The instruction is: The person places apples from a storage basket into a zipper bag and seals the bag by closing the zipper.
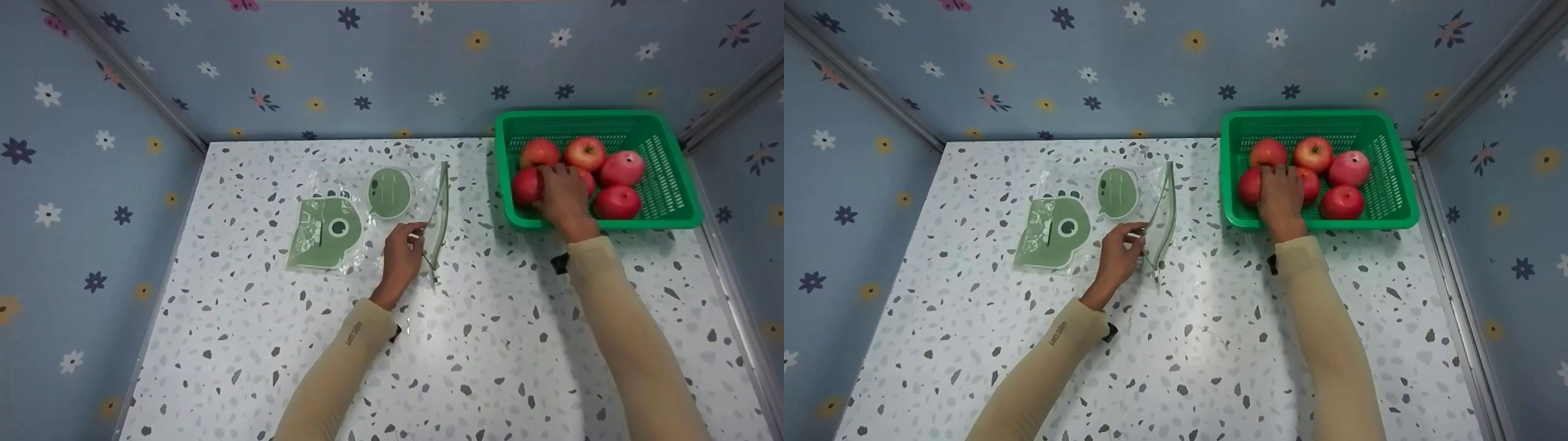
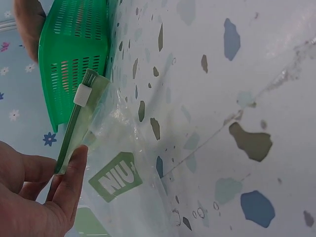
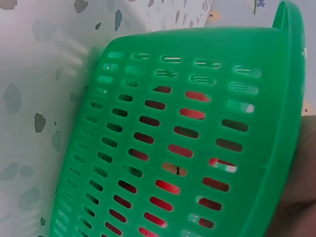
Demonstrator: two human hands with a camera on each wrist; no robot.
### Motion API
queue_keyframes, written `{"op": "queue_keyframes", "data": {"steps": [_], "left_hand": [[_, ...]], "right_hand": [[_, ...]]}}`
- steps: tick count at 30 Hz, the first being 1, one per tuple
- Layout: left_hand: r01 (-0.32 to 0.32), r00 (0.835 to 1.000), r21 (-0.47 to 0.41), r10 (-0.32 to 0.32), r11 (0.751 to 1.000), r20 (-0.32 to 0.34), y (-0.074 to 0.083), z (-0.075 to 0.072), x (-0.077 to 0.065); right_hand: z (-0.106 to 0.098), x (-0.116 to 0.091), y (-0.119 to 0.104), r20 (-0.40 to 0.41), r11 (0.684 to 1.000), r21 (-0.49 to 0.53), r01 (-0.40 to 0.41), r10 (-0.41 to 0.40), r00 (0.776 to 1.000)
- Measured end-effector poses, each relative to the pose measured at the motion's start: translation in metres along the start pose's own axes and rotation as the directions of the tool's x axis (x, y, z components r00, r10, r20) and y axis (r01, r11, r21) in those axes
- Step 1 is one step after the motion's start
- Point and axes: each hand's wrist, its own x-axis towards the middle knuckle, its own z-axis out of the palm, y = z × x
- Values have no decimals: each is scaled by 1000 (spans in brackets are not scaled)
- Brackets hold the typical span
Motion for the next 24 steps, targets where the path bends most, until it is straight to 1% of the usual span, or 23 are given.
{"op": "queue_keyframes", "data": {"steps": [3,10,14,20,24], "left_hand": [[-2,1000,1,2,1000,-2,0,0,0],[19,1000,16,-18,1000,-8,2,0,1],[26,1000,23,-25,999,-7,1,0,1],[11,1000,32,-11,999,-10,1,-1,0],[13,1000,35,-12,999,-10,2,-1,0]], "right_hand": [[1,1,1,-8,1000,-4,6,-6,1000],[4,4,3,26,999,33,26,-27,999],[4,7,2,40,999,20,35,-36,999],[5,10,4,80,1000,10,24,-24,997],[6,12,5,95,999,37,17,-21,995]]}}
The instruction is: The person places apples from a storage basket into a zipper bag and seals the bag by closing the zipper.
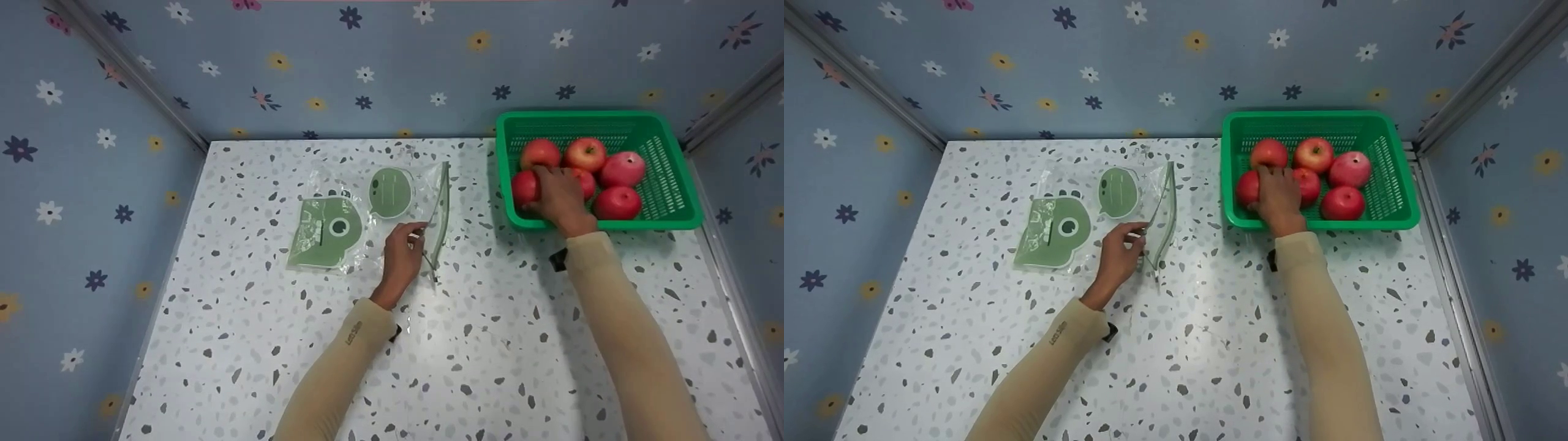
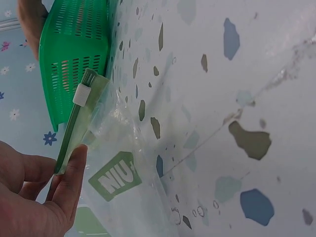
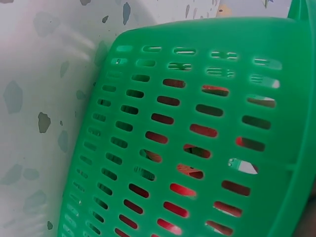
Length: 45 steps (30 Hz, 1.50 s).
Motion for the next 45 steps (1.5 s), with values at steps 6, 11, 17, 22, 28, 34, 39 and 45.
{"op": "queue_keyframes", "data": {"steps": [6,11,17,22,28,34,39,45], "left_hand": [[14,1000,7,-14,1000,3,-1,0,0],[12,1000,7,-12,1000,1,-3,1,0],[-1,1000,-8,1,1000,7,-3,1,1],[7,1000,-26,-7,1000,6,-3,0,2],[33,999,-41,-33,999,15,-1,-1,2],[25,1000,-30,-24,999,13,-3,-2,2],[10,1000,-45,-9,999,7,-5,-1,2],[1,1000,-56,-1,998,2,-7,-1,1]], "right_hand": [[2,0,1,-43,998,53,-17,20,999],[4,-1,2,-90,998,61,9,-4,996],[-1,-5,1,-127,996,86,26,-15,992],[-10,-11,-4,-161,998,62,26,-16,987],[-22,-20,-12,-212,999,31,13,-6,977],[-28,-27,-23,-269,999,15,44,-39,962],[-33,-32,-34,-325,997,3,80,-74,943],[-37,-37,-49,-387,992,-3,128,-119,914]]}}
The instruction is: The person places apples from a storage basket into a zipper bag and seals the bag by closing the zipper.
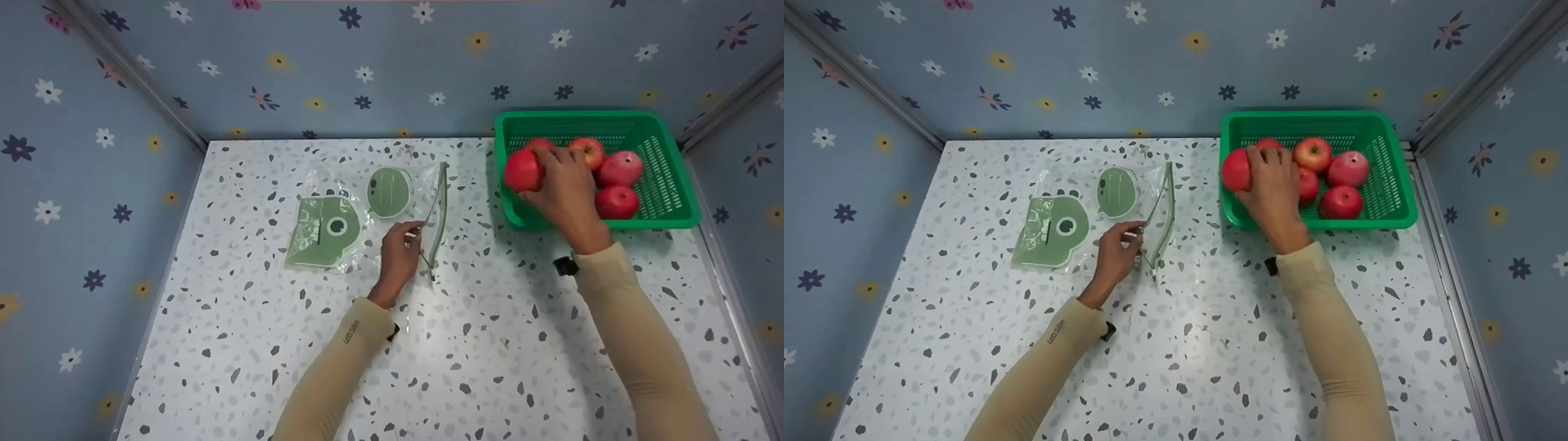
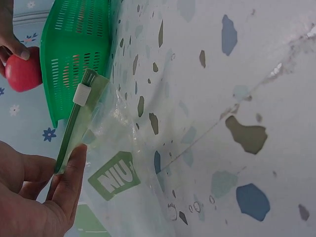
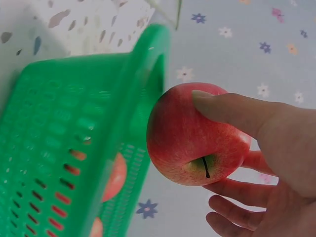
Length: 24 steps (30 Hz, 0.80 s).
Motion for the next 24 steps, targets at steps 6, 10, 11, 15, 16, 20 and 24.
{"op": "queue_keyframes", "data": {"steps": [6,10,11,15,16,20,24], "left_hand": [[-18,1000,21,18,1000,-10,0,0,0],[-15,1000,33,15,999,-10,1,0,0],[-8,1000,28,8,1000,-8,2,0,0],[12,1000,11,-12,1000,0,3,0,1],[15,1000,9,-15,1000,-1,3,0,1],[15,1000,15,-14,1000,-13,2,1,2],[4,1000,16,-4,1000,-20,1,2,2]], "right_hand": [[1,-3,-17,0,999,23,30,-30,1000],[6,-5,-28,-6,997,25,67,-67,998],[8,-6,-30,-12,997,23,75,-75,997],[15,-9,-41,-23,994,27,102,-102,995],[17,-10,-44,-18,994,27,108,-107,994],[26,-15,-53,14,992,17,124,-124,992],[34,-20,-62,36,989,21,150,-150,988]]}}
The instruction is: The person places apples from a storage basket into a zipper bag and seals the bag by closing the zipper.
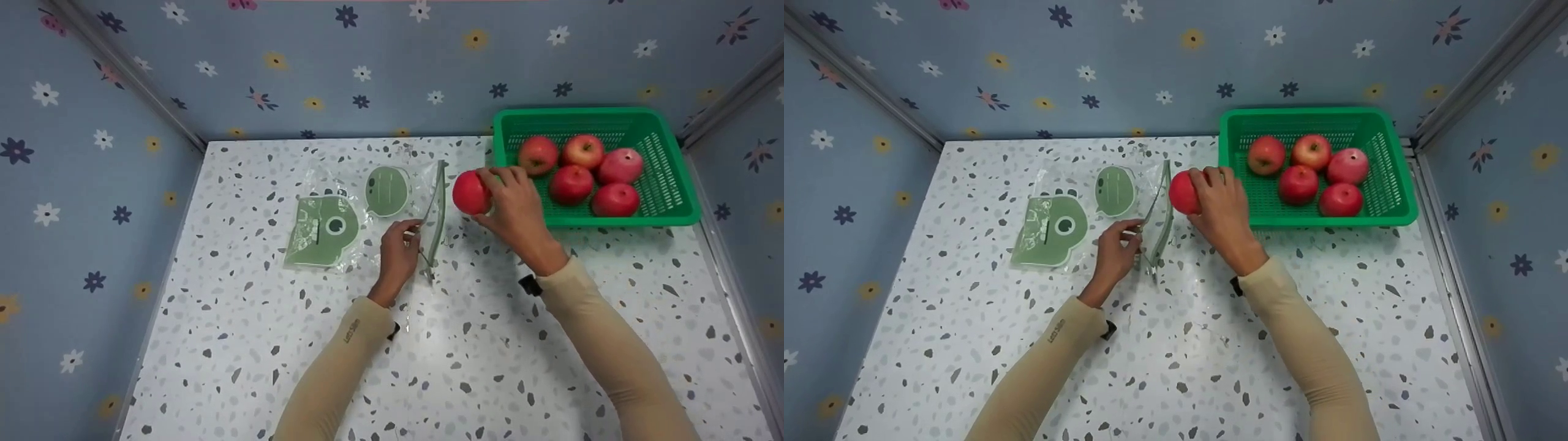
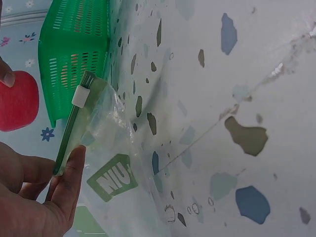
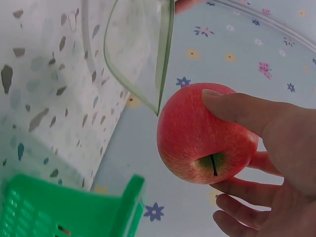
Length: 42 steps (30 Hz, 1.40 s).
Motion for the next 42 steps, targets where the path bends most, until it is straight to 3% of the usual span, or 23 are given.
{"op": "queue_keyframes", "data": {"steps": [9,18,30,42], "left_hand": [[27,999,9,-27,1000,-17,4,1,1],[31,999,29,-30,999,-23,5,1,1],[51,998,-5,-51,999,-48,4,2,1],[7,997,23,-5,1000,-76,9,4,0]], "right_hand": [[23,-8,-17,34,999,7,46,-46,998],[46,-14,-24,13,995,-5,103,-103,995],[65,-13,-26,110,999,-23,47,-44,993],[77,-10,-29,159,1000,-9,-6,8,987]]}}
